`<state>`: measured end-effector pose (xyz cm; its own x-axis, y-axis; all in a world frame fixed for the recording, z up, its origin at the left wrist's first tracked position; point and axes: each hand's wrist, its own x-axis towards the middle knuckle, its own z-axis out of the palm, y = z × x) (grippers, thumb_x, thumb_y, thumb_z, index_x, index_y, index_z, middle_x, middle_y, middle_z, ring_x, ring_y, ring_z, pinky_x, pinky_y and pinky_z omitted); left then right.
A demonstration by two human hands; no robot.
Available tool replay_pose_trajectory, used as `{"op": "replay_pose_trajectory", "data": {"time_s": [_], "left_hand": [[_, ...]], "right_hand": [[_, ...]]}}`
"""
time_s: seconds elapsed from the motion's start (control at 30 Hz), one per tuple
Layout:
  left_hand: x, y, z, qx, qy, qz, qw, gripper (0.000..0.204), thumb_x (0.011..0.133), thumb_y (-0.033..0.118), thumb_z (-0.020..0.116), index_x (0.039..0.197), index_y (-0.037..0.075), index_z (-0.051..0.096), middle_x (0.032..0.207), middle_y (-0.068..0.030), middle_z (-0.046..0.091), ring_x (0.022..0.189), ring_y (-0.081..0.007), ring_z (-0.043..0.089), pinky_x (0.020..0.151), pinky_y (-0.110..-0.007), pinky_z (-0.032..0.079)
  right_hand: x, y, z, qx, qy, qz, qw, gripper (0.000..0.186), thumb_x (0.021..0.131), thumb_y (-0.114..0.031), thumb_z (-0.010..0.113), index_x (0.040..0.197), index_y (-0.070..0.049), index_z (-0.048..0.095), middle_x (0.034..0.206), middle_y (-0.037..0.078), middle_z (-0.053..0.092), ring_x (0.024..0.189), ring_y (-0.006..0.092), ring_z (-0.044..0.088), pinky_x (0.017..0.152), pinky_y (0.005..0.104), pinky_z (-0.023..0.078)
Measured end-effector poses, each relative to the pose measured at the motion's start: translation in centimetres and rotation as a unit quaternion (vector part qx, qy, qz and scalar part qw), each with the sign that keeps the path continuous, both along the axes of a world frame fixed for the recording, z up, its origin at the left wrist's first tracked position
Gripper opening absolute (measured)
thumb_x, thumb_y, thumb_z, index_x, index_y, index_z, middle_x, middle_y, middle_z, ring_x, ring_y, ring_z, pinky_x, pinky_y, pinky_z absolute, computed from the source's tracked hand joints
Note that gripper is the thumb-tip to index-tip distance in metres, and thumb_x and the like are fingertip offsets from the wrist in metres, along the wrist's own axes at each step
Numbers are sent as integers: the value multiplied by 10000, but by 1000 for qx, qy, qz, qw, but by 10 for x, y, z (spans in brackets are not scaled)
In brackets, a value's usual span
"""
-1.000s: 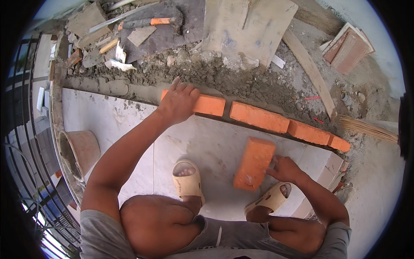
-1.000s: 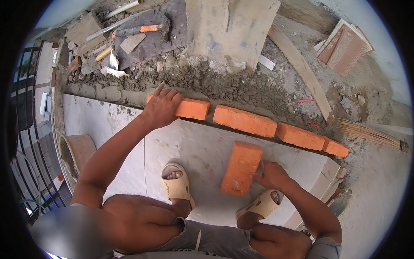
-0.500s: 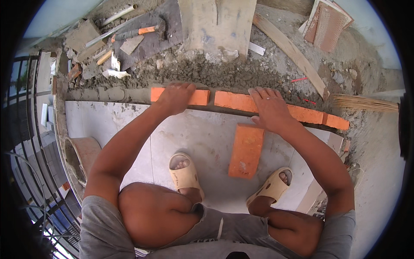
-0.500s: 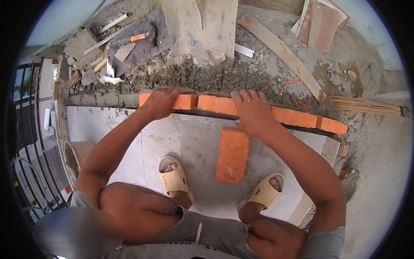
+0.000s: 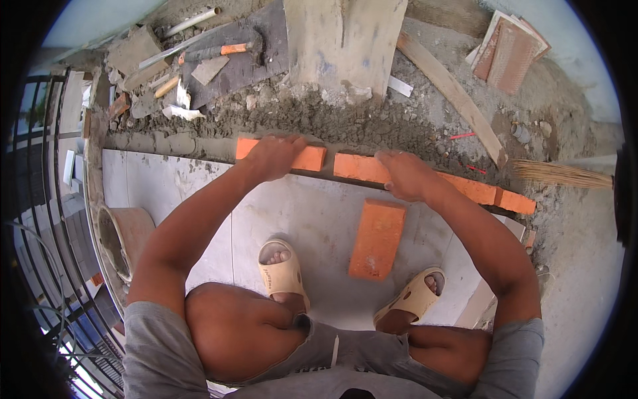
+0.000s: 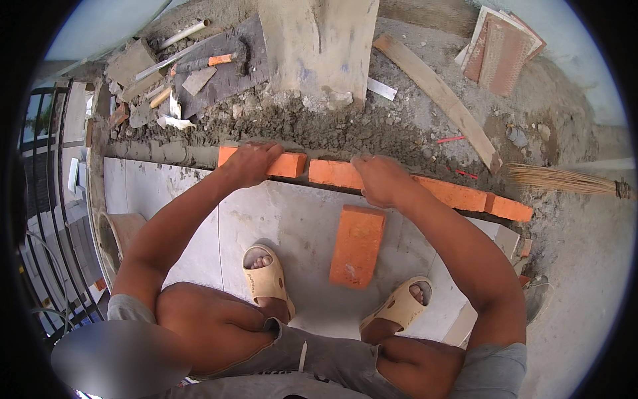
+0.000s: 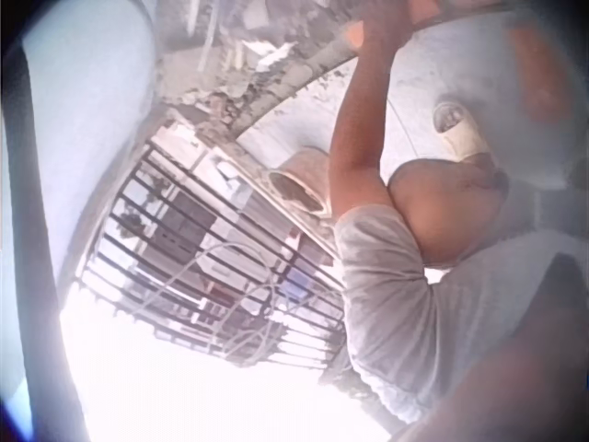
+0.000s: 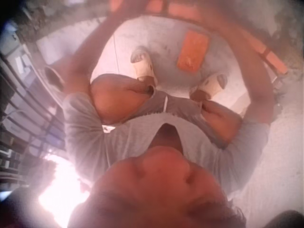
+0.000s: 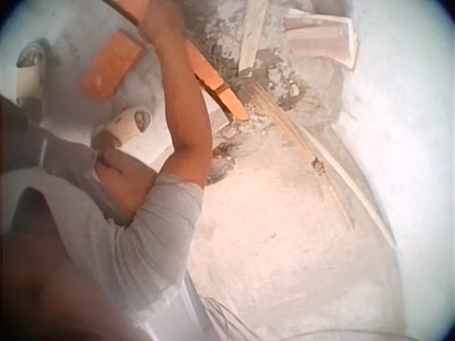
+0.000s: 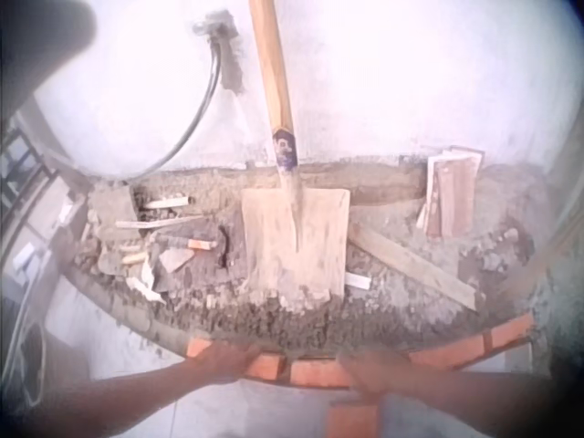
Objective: The person scoops cement from a bucket with a trowel and spreads it along a tiled floor edge. They then retrieve several red bricks, carry them to the work area, and place them one by one onto the fresh cement bed, aligning them in a row.
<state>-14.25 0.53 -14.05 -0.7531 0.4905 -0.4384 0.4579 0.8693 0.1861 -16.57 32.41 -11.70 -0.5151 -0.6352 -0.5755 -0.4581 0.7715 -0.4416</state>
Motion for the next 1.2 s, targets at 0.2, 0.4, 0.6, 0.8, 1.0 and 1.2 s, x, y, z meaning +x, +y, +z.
{"op": "replay_pose_trajectory", "data": {"time_s": [0.2,0.4,0.6,0.8,1.0,1.2], "left_hand": [[-6,4,3,-20,-32,1,999,363,792,96,681,1087,37,477,1036,-160,634,930,-381,648,798,-473,510],[-4,2,1,-5,-25,-13,1000,368,781,61,652,1106,29,483,1064,-158,617,923,-371,651,796,-476,507],[-2,1,1,1,-21,-14,1000,379,765,35,642,1111,29,486,1068,-153,610,933,-362,648,799,-463,501],[-4,7,4,-35,-49,2,998,398,760,43,652,1118,31,479,1103,-156,605,993,-366,633,847,-467,486],[-1,1,-9,-50,-38,21,998,516,739,112,717,1186,32,471,1146,-179,582,1085,-376,588,950,-460,450],[2,18,23,-42,8,-16,999,805,690,267,803,1352,40,405,1351,-196,501,1277,-357,478,1138,-464,315]], "right_hand": [[-7,-8,4,39,-45,-24,998,626,778,-120,721,1320,51,458,1226,232,587,1137,391,563,985,451,457],[-5,-5,6,45,-41,-15,998,625,772,-122,719,1310,49,449,1155,222,605,1079,388,590,936,458,480],[3,2,-6,-53,27,-7,998,549,756,-218,760,1135,76,493,1013,239,638,967,397,633,801,477,524],[8,0,-11,-55,31,-30,998,624,768,-279,785,1182,83,488,1085,234,614,1001,395,617,810,484,524],[11,25,2,-97,128,-46,986,614,786,-138,724,1304,62,462,1172,235,597,1095,408,589,930,468,489],[-24,138,63,89,28,-132,987,697,741,-150,758,1344,9,447,1290,206,552,1188,366,548,987,440,462]]}}
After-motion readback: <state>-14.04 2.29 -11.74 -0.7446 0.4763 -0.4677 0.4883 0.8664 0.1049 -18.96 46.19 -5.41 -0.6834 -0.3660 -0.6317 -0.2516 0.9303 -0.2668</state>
